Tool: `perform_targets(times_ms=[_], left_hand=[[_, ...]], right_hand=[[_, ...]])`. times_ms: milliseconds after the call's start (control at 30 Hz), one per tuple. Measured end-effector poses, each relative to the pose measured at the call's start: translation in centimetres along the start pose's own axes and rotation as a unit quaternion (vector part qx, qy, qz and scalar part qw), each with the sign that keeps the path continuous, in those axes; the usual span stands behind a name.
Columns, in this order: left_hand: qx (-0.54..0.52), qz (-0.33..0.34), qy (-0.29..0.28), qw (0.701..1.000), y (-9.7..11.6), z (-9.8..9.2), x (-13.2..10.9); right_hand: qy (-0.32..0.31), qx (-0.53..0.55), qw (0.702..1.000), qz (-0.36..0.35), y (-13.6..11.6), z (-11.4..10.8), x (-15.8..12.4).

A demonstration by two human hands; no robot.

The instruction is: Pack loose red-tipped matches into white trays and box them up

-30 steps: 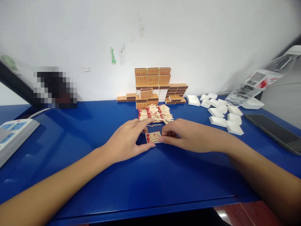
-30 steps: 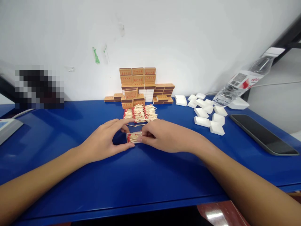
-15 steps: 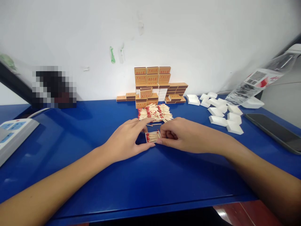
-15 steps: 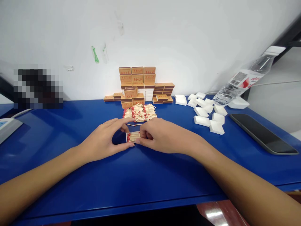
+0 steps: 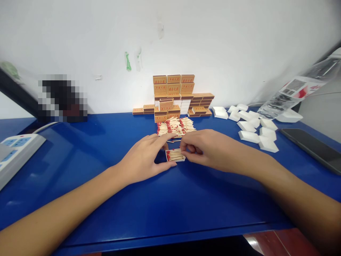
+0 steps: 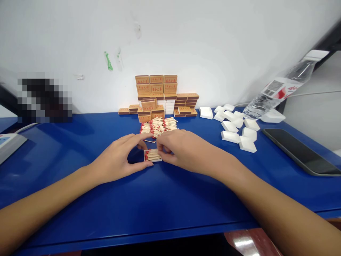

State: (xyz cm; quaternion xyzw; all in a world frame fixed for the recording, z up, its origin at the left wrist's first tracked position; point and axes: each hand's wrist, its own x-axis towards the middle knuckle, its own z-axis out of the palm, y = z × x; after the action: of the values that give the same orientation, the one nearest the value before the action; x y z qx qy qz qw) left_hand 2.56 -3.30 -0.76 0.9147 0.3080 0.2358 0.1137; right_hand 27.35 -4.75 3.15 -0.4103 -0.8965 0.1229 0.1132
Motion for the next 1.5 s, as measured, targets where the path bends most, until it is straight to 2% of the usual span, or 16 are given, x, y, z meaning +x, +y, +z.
perform_targets(times_ms=[133,267,433,533,667,867,967,1067,1167,1233,1367,1500], left_hand=[[0.003,0.011,0.008,1.000,0.1,-0.1,0.0],[0.005,0.013,0.007,1.000,0.1,-0.1,-0.1],[0.007,0.022,0.028,0.999,0.1,-0.1,0.1],[0.011,0.004,0.041,0.999,-0.2,-0.2,0.2],[-0.005,-0.036,0.019,0.999,-0.9,-0.2,0.2],[-0.032,-0.044,0.015,0.998,-0.9,-0.4,0.2],[-0.047,-0.045,-0.001,0.998,-0.8,-0.4,0.3],[-0.047,-0.041,0.013,0.998,-0.6,-0.5,0.3],[-0.051,-0.042,0.010,0.998,-0.4,-0.5,0.3],[-0.052,-0.040,0.006,0.998,-0.2,-0.5,0.2],[-0.057,-0.036,0.001,0.998,0.1,-0.4,0.2],[-0.061,-0.037,0.007,0.997,0.4,-0.2,0.2]], right_hand=[[0.016,-0.023,1.000,-0.005,-0.3,0.8,0.2],[0.030,-0.020,0.999,0.002,-0.2,0.6,0.3],[0.042,-0.046,0.995,0.077,0.2,-0.1,0.4],[0.020,-0.022,0.995,0.095,0.5,0.1,0.2],[-0.017,0.014,0.992,0.121,0.6,0.8,0.1],[-0.061,0.024,0.984,0.166,0.2,0.8,0.1],[-0.048,-0.010,0.987,0.154,0.7,0.4,0.1],[0.000,-0.040,0.990,0.135,1.2,0.1,0.1],[0.059,-0.033,0.992,0.103,1.0,-0.1,0.1],[0.075,-0.013,0.994,0.076,0.6,0.0,0.1],[0.031,0.013,0.999,0.024,-0.1,0.4,0.1],[0.004,0.008,1.000,0.015,-0.1,1.1,0.1]])
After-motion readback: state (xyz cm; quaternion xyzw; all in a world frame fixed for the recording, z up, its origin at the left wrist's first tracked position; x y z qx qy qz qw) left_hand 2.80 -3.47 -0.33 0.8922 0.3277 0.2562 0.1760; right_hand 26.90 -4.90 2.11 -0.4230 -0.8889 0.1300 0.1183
